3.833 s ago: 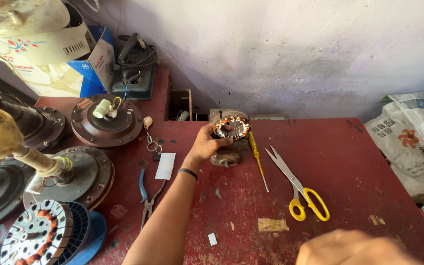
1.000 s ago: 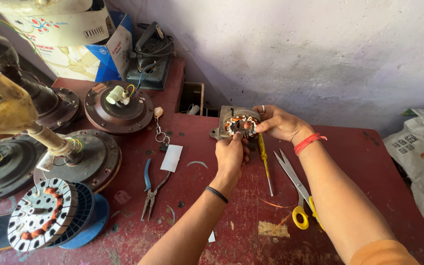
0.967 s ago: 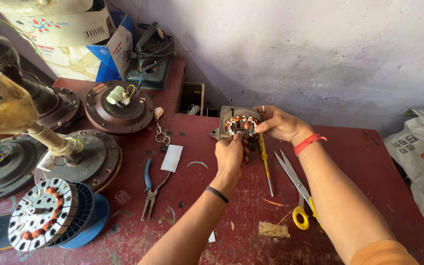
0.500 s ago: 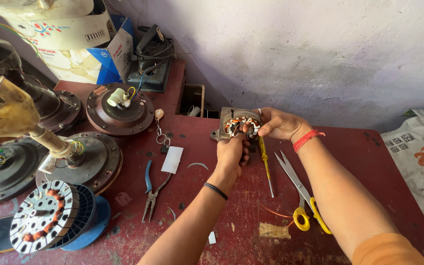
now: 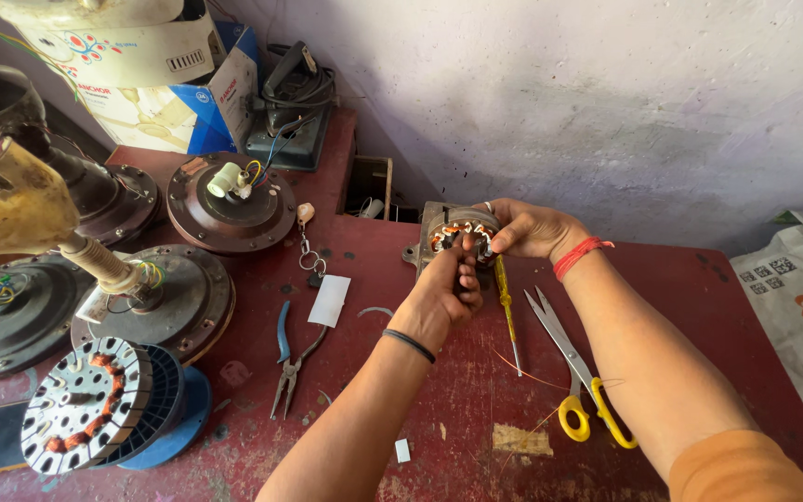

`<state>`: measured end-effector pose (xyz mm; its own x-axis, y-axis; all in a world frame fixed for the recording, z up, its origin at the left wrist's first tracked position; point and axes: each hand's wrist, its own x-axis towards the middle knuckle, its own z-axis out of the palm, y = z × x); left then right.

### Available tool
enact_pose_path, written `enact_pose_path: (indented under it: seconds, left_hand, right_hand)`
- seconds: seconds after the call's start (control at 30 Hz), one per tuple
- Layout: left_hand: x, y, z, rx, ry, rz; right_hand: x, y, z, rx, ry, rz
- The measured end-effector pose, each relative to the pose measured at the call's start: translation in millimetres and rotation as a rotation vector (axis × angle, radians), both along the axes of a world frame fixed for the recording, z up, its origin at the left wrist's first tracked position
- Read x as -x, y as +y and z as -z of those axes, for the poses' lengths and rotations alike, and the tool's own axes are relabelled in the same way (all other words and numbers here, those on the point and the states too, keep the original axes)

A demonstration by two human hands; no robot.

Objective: The person winds copper wire around a motor stator held in a bench vise. They use a yellow screwdriver to push the wire into the stator slots and adjust the coil placement. The person rotates the stator to access different slots and continues winding the wire.

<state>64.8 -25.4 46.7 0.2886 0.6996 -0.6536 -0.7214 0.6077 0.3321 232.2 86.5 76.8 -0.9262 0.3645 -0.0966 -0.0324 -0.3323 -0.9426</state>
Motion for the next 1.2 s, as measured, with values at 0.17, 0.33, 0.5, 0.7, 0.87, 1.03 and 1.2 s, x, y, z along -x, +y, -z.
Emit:
enact_pose_path:
  seconds: [0.17,0.33,0.5,0.7,0.87,1.03,1.2]
  left_hand:
    - [9.2,-35.2,-13.0,-0.16,0.228,-0.08]
    - [11.7,-68.0,-13.9,-0.444,0.477,-0.062]
    - [10.3,-71.5,-12.3,-0.559,0.916,-0.005]
    - [13.0,-68.6,-9.3,-0.745,1.245,0.252]
    - [18.0,-70.5,-3.9,-0.877,1.338,0.293]
    - [29.9,-76.5,-5.5,-0.93,1.437,0.387]
    - [38.2,-84.5,-20.5,-0.79,1.502,0.296]
  right_hand:
    - [-0.8,-7.7,0.8,-0.079,-0.002,0.077]
    - [-2.7,-34.7,13.1,-0.163,0.078,0.298]
    - [2.1,-57.3,25.8,-0.221,0.032,0.537]
    - [8.0,-73.8,30.1,-0.339,0.033,0.655]
    - [15.2,-85.4,37.1,-0.349,-0.037,0.749]
    - [20.3,-90.0,37.9,-0.384,0.0,0.765]
    - [23.3,-89.0,38.7,-0.354,0.007,0.828]
